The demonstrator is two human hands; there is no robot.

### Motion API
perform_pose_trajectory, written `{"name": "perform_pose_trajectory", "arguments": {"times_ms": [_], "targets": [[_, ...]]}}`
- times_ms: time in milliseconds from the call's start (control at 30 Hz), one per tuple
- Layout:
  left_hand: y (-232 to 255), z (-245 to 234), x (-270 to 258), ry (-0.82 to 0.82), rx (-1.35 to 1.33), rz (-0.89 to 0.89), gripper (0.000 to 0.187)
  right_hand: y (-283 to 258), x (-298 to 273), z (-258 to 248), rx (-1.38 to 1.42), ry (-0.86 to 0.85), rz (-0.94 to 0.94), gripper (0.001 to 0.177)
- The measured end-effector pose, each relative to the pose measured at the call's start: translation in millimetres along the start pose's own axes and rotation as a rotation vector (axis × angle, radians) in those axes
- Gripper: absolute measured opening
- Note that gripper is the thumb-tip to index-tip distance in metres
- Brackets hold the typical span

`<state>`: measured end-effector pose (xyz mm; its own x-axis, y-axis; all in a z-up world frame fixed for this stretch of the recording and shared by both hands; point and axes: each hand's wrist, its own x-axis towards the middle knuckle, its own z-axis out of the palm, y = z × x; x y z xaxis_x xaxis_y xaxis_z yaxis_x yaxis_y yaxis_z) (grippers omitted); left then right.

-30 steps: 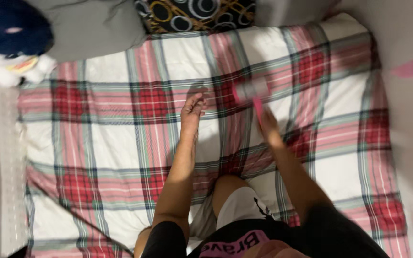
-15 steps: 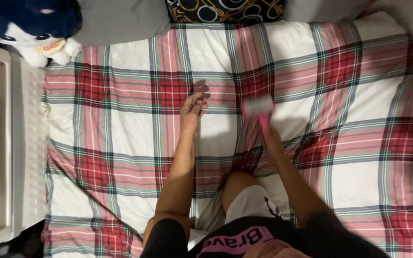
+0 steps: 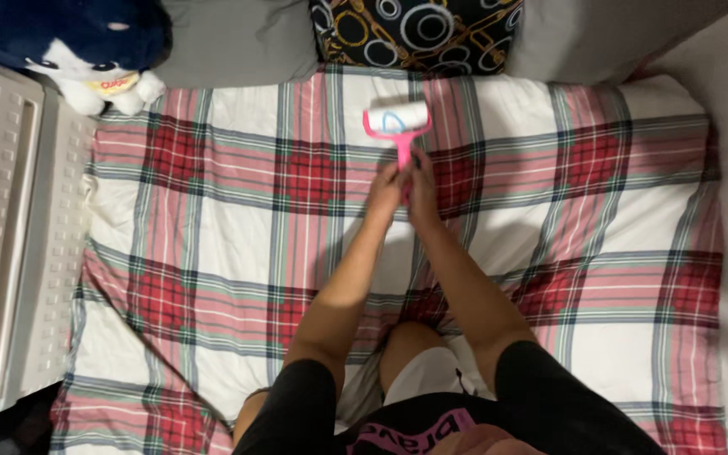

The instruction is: The person removes various items from a bed, including a pillow, clothes, and stuffed toys, and places them on a nearby shelf. They then use a lint roller to clean the bedsheet.

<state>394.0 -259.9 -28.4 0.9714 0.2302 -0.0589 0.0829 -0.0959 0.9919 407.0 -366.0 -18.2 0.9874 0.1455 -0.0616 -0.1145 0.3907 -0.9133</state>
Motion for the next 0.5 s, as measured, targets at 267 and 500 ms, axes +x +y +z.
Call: {"name": "perform_pose_trajectory", "arguments": {"times_ms": [267,500], "targets": [[20,28,124,0.083,-0.529,-0.356,0.014,-32,63,-46,-0.234,0.151,0.225,0.053],[-30,-11,62,-0.054,-0.143,-0.285,0.021,-48,37,-90,-0.397,0.267,0.091,0.052]]}}
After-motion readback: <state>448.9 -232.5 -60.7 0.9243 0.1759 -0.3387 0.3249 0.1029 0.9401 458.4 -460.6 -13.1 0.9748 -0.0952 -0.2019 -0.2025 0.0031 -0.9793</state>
